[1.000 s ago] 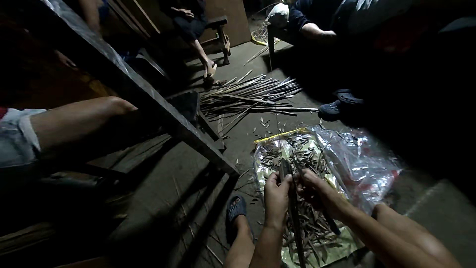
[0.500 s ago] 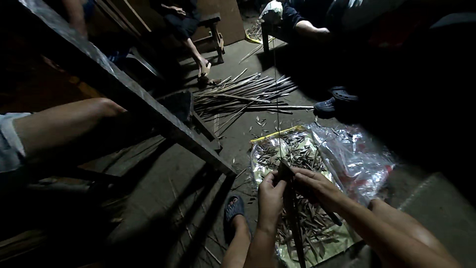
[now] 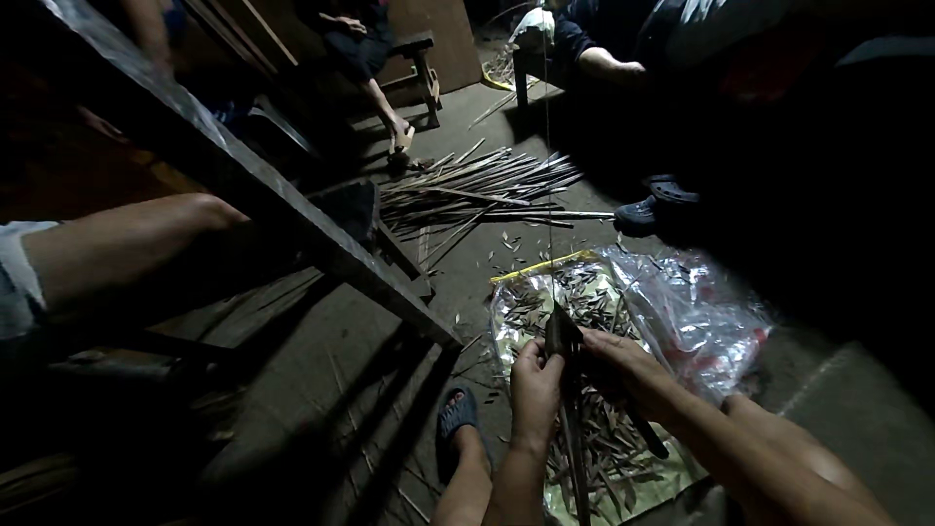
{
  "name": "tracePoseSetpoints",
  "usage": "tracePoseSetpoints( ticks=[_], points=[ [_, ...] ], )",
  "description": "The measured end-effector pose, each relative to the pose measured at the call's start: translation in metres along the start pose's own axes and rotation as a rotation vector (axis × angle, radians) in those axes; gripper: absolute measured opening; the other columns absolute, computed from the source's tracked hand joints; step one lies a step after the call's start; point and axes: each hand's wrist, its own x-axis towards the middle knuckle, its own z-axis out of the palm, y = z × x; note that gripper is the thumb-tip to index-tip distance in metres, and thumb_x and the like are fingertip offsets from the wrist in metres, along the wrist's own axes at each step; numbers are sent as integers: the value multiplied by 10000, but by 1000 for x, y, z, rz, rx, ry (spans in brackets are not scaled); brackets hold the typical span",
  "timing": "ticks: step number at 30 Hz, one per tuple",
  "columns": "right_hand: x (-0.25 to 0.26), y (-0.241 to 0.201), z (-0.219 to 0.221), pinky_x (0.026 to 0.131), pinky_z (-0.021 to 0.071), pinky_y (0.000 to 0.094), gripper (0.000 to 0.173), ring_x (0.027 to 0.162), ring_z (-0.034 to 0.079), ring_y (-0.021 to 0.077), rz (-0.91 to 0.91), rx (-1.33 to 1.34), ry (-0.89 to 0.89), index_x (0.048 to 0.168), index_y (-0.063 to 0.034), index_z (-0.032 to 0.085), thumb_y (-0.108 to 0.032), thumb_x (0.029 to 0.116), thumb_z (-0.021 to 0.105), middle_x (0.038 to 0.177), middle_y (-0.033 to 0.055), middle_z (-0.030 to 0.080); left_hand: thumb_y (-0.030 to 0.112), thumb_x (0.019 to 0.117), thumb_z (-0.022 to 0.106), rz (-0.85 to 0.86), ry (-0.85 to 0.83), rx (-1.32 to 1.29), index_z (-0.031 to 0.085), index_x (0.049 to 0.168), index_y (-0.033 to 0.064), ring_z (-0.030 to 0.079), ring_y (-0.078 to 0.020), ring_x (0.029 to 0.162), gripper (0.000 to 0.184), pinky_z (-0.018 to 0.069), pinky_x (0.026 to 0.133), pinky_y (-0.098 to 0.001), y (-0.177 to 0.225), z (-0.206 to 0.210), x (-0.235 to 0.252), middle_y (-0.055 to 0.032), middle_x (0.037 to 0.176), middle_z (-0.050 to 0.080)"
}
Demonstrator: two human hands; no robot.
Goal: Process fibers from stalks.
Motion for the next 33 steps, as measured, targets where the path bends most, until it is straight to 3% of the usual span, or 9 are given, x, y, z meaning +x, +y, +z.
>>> tracePoseSetpoints(
  ticks=[4,9,12,14,18,22,25,28,33],
  points=[
    [-5,0,9,464,398,153,344,523,460,-15,-31,-92,-28,1371,-59,542,-189,1078,416,747,-77,557,29,963,653,27,75,76,640,1024,-22,643,-55,692,80,547,666,-220,0,1,3,-39,804,664],
    [-3,7,7,490,404,153,355,552,471,-26,-102,-181,2,1367,-48,589,-178,1072,440,801,-78,603,-5,962,611,75,116,91,636,1062,-39,660,-55,741,109,554,704,-230,0,1,2,-55,847,680],
    [1,8,1,574,423,164,401,638,480,-33,-215,-380,98,1434,-30,540,-183,1077,440,992,-24,648,-1,1009,557,-25,84,-55,600,1109,-61,663,-94,633,124,583,590,-252,8,-1,0,-67,792,662],
    [10,7,-11,543,404,185,408,597,448,-14,-232,-402,190,1441,-16,529,-179,1082,423,899,-25,604,20,1046,526,-124,73,-177,550,1125,-57,672,-132,569,113,594,525,-271,17,-2,-3,-79,738,657],
    [15,4,-18,444,399,194,402,495,441,19,-118,-220,223,1440,-50,531,-217,1105,383,708,-60,510,17,1039,541,-130,95,-170,543,1116,-57,666,-131,559,106,594,522,-270,17,-4,-4,-76,733,650],
    [2,5,0,483,400,189,420,537,444,11,-91,-186,24,1449,-49,470,-217,1075,380,764,-63,513,25,995,603,-4,73,56,615,1089,-46,657,-96,653,118,569,618,-261,3,0,-1,-66,811,663],
    [-3,6,6,451,382,157,411,509,434,-9,-24,-70,-96,1453,-91,461,-229,1072,391,741,-80,521,52,987,635,49,91,159,627,1058,-31,677,-104,668,110,597,638,-282,0,0,1,-67,818,672],
    [-3,6,7,438,371,151,364,499,433,-7,3,-24,-122,1403,-130,484,-254,1070,406,717,-83,513,88,964,667,130,119,327,657,1014,-3,625,-64,694,104,531,676,-254,1,2,-2,-35,806,655],
    [2,11,1,465,396,157,369,519,456,-12,-93,-92,-48,1393,-75,543,-203,1063,440,734,-81,550,23,936,624,138,85,281,669,1007,-4,643,-55,716,88,539,681,-244,0,1,-1,-36,821,674]
  ],
)
